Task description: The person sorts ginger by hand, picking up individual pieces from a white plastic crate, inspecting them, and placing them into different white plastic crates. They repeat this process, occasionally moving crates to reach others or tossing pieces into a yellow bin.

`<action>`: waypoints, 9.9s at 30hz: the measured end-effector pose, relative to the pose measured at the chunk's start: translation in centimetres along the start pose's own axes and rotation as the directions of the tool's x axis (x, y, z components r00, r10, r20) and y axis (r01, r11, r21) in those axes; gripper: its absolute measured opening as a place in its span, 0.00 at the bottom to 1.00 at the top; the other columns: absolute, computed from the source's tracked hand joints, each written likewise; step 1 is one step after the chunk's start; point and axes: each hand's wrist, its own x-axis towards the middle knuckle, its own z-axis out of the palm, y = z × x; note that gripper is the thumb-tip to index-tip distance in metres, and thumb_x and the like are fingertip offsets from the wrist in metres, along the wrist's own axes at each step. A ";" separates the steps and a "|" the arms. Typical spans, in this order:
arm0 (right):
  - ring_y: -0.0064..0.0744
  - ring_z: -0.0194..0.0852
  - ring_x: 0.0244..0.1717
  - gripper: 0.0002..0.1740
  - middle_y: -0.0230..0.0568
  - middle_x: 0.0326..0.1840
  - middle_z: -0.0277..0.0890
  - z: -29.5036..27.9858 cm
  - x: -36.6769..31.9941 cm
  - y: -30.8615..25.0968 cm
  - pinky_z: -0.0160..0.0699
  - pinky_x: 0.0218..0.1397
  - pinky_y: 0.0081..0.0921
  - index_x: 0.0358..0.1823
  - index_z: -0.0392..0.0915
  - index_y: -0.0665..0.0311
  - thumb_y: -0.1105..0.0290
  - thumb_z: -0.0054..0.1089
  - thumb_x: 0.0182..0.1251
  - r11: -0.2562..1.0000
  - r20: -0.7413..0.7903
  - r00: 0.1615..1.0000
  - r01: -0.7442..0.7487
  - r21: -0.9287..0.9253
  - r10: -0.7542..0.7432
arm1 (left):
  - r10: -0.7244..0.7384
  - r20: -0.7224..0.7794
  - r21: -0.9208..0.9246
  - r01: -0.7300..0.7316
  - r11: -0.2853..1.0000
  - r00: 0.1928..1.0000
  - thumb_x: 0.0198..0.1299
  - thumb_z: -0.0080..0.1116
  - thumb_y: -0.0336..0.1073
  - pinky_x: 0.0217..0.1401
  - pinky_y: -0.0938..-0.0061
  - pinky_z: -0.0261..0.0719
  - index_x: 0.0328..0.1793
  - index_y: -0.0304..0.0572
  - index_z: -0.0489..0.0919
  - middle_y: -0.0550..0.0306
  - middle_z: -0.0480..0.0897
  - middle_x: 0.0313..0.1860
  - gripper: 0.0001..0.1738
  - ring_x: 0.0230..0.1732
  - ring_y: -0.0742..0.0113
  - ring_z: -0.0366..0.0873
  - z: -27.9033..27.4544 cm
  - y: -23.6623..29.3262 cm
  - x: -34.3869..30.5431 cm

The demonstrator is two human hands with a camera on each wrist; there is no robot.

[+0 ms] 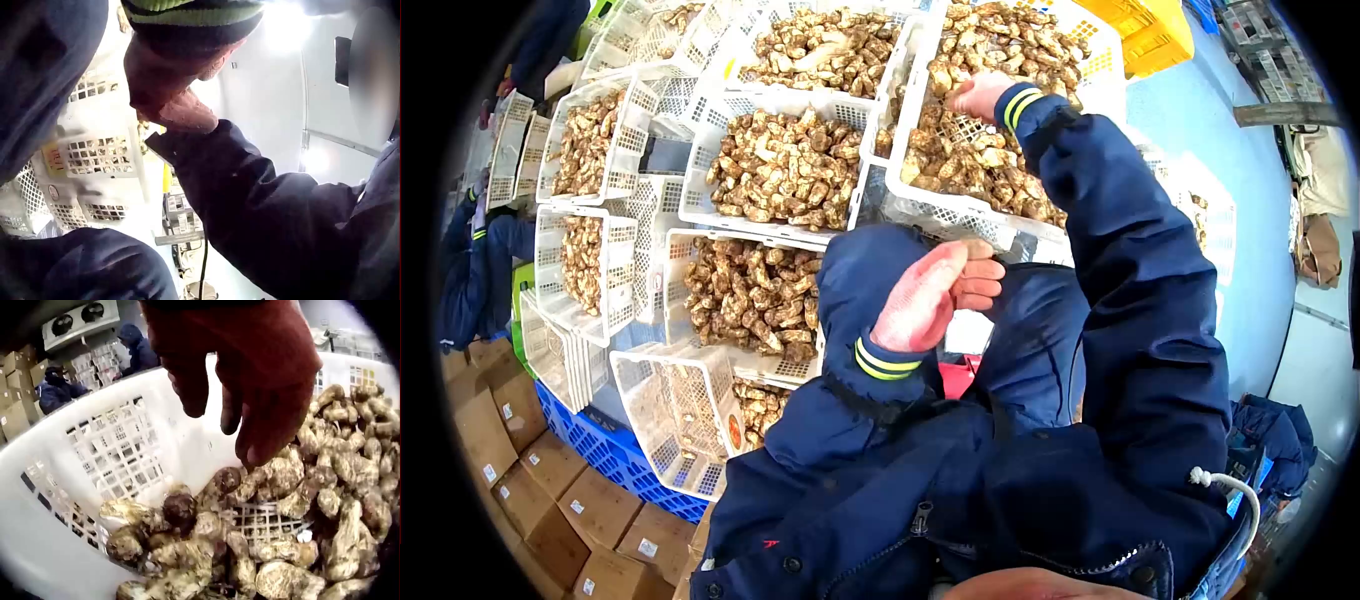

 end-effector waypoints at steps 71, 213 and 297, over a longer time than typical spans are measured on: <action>0.20 0.73 0.35 0.22 0.38 0.38 0.76 2.0 -19.4 2.8 0.72 0.37 0.17 0.50 0.69 0.69 0.57 0.51 0.64 0.579 -0.201 0.967 0.256 0.774 -0.159 | 0.014 -0.028 0.237 -0.007 0.971 1.000 0.58 0.55 0.43 0.38 0.74 0.76 0.48 0.35 0.73 0.52 0.80 0.37 0.19 0.35 0.64 0.78 2.2 -0.1 -0.4; 0.39 0.73 0.47 0.18 0.44 0.43 0.77 3.4 -3.8 2.9 0.70 0.52 0.30 0.48 0.75 0.53 0.67 0.47 0.55 0.928 -0.008 0.941 0.331 -0.174 -0.337 | 0.133 -0.084 0.040 -0.130 0.991 0.988 0.63 0.44 0.42 0.52 0.69 0.72 0.59 0.37 0.66 0.48 0.73 0.54 0.22 0.52 0.59 0.73 -2.4 6.8 2.3; 0.30 0.68 0.52 0.18 0.41 0.49 0.72 7.9 -24.8 2.8 0.63 0.57 0.24 0.52 0.67 0.67 0.71 0.53 0.61 -0.056 -0.467 0.866 0.465 0.883 -0.179 | 0.080 0.000 -0.148 -0.079 0.986 0.997 0.60 0.52 0.35 0.57 0.63 0.68 0.56 0.42 0.69 0.57 0.74 0.52 0.18 0.51 0.59 0.73 3.0 -4.9 3.3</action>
